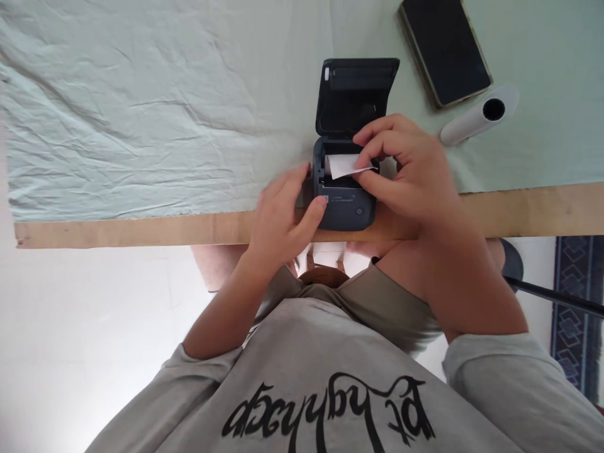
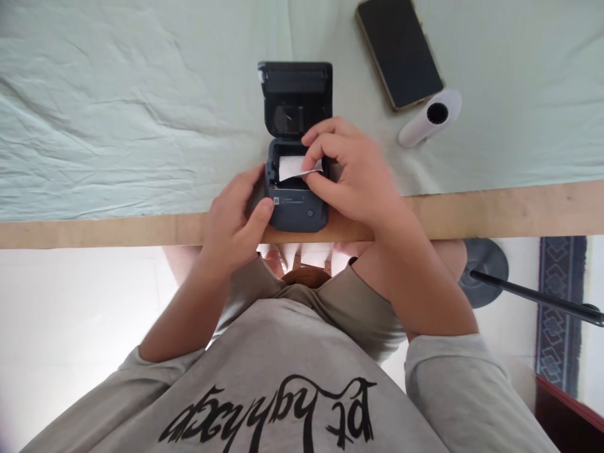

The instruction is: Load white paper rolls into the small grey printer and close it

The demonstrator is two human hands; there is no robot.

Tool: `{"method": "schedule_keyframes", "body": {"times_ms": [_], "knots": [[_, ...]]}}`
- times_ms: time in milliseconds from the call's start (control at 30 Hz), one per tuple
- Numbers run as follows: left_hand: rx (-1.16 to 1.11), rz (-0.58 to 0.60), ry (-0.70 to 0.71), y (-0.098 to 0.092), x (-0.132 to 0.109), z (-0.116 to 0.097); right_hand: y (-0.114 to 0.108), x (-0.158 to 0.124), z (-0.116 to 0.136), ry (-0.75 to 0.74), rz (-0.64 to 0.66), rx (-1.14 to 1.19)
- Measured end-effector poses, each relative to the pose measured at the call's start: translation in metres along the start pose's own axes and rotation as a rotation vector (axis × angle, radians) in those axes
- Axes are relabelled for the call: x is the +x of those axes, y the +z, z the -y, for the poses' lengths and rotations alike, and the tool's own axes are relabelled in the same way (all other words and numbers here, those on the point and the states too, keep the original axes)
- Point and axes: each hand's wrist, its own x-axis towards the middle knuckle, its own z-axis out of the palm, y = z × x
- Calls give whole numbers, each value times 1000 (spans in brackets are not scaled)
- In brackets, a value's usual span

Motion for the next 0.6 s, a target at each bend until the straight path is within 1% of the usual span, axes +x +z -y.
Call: {"method": "schedule_keyframes", "body": {"times_ms": [100,267,367,467,533,600], "knots": [[-3,-38,-38,1,6,-5,-2,-2,-1,-36,27,57],[8,-74,-94,15,16,-9,-6,-3,0,-16,93,108],[15,-81,-77,18,17,-8,-8,-5,-1,-49,165,102],[56,-41,-34,17,16,-5,-9,-8,-2,-93,227,91],[84,-24,-16,16,16,-3,-8,-9,-1,-86,237,81],[96,-20,-10,16,15,-1,-7,-9,0,-66,213,85]]}}
